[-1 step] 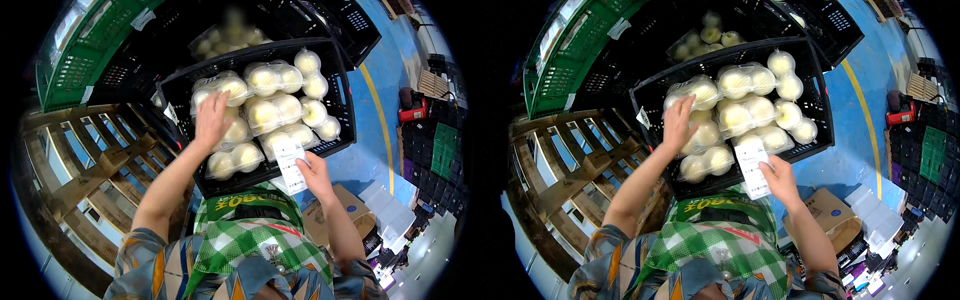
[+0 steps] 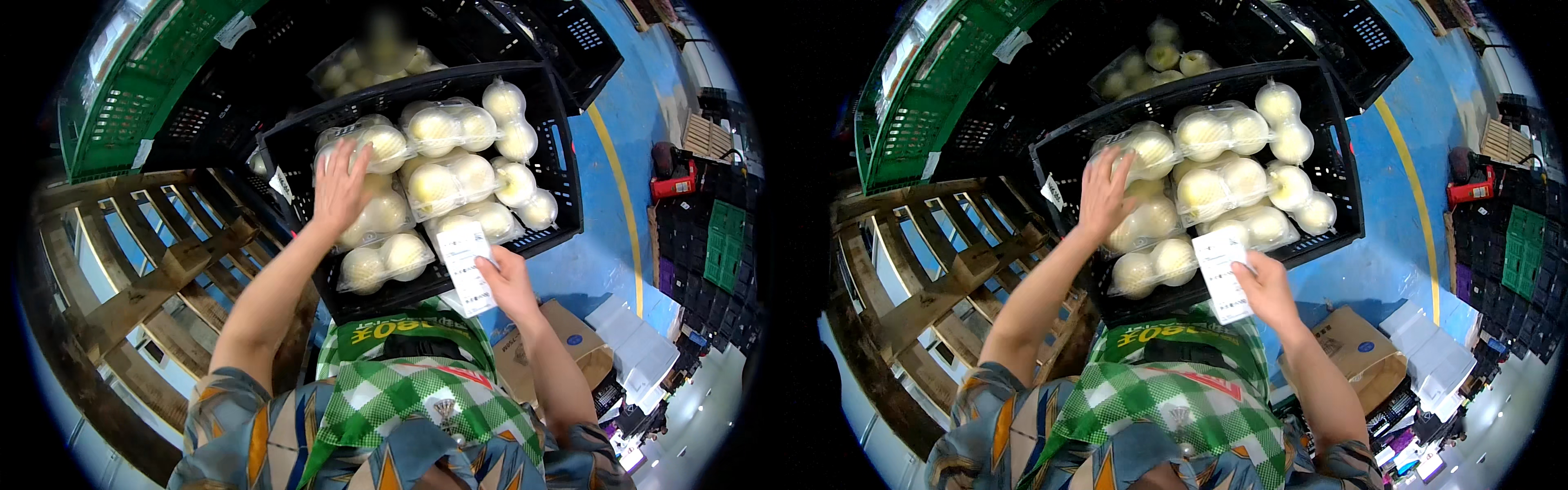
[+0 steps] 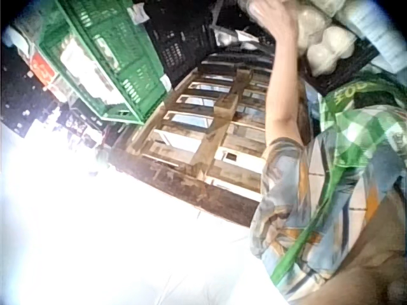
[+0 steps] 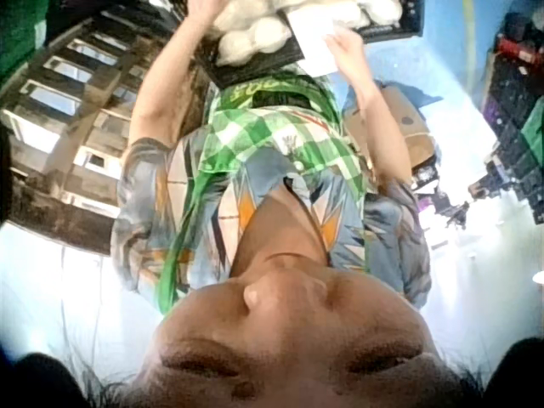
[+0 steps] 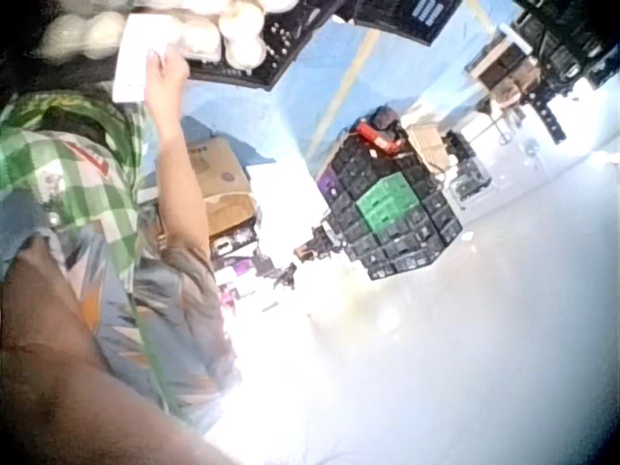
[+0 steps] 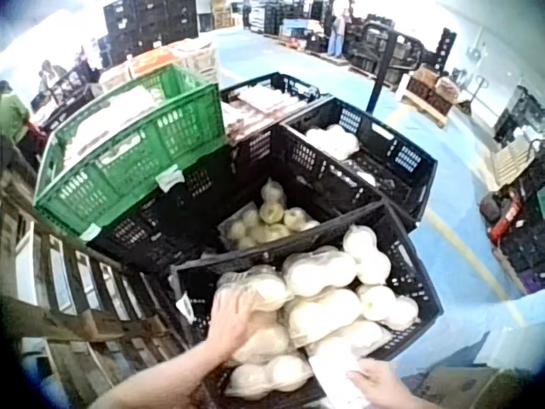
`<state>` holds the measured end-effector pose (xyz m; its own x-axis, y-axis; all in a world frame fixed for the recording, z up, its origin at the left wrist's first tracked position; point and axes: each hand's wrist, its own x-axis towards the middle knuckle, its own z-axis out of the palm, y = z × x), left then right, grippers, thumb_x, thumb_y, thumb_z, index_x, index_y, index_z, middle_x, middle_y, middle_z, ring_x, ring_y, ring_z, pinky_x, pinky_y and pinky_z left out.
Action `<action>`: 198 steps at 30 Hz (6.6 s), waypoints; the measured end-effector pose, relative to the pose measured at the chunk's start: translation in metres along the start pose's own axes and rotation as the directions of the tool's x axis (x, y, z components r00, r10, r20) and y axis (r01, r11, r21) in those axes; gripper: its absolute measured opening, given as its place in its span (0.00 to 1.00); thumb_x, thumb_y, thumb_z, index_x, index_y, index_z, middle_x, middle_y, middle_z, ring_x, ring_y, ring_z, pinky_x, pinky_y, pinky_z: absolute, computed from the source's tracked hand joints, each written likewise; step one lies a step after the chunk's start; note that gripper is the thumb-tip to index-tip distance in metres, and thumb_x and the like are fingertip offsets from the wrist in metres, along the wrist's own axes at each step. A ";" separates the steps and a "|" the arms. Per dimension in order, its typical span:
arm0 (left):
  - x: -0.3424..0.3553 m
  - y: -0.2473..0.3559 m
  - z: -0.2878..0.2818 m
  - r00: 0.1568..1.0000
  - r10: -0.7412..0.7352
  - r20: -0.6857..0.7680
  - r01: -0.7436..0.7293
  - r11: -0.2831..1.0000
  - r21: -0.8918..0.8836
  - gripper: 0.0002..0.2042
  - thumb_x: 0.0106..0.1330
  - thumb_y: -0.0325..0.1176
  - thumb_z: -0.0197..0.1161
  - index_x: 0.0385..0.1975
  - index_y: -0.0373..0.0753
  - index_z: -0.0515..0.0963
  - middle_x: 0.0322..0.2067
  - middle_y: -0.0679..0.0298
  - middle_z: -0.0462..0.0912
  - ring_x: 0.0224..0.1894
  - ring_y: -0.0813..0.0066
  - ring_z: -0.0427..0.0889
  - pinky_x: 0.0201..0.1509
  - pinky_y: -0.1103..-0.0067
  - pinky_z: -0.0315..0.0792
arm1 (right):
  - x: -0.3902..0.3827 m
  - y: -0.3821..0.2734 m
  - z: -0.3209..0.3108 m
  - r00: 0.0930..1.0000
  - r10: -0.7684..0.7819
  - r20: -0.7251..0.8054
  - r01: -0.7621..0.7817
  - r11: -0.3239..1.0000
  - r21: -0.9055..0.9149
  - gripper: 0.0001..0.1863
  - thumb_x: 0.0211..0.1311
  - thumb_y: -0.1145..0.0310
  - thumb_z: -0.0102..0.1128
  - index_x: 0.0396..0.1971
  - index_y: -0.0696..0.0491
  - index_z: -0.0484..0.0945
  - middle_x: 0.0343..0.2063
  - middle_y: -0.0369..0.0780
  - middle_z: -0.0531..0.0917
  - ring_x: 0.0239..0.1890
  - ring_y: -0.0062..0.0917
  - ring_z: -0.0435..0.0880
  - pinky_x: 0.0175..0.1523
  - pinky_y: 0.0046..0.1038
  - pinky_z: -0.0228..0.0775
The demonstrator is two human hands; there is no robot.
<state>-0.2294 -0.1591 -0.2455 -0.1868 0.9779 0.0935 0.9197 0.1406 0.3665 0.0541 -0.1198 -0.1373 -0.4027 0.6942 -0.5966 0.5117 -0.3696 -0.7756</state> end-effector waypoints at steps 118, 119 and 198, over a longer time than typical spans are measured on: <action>-0.103 0.157 -0.033 0.759 0.184 0.624 0.651 -0.211 -0.729 0.16 0.56 0.28 0.62 0.44 0.34 0.73 0.38 0.63 0.79 0.40 0.77 0.77 0.44 0.80 0.71 | -0.088 -0.001 -0.027 0.973 -0.213 0.090 0.230 0.923 -0.308 0.08 0.56 0.69 0.56 0.31 0.58 0.73 0.20 0.45 0.76 0.21 0.30 0.76 0.27 0.25 0.65; -0.103 0.168 -0.032 0.792 0.119 0.599 0.609 -0.227 -0.760 0.07 0.59 0.26 0.59 0.35 0.33 0.76 0.29 0.66 0.80 0.31 0.82 0.78 0.37 0.83 0.72 | -0.093 0.001 -0.024 0.972 -0.235 0.021 0.231 0.927 -0.296 0.08 0.57 0.69 0.54 0.31 0.59 0.73 0.19 0.44 0.76 0.20 0.26 0.75 0.26 0.25 0.64; -0.138 0.159 -0.038 0.887 -0.288 0.361 0.418 0.169 -0.893 0.03 0.61 0.25 0.57 0.31 0.32 0.72 0.21 0.70 0.75 0.23 0.90 0.69 0.25 0.89 0.65 | -0.075 0.043 0.015 0.980 -0.195 0.027 0.196 0.963 -0.186 0.12 0.54 0.67 0.58 0.20 0.61 0.72 0.12 0.42 0.72 0.16 0.16 0.64 0.20 0.25 0.59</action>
<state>-0.0702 -0.2772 -0.1644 -0.3062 0.8826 -0.3566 -0.2307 0.2946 0.9273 0.0949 -0.1971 -0.1289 -0.5153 0.7357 -0.4396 0.5547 -0.1047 -0.8254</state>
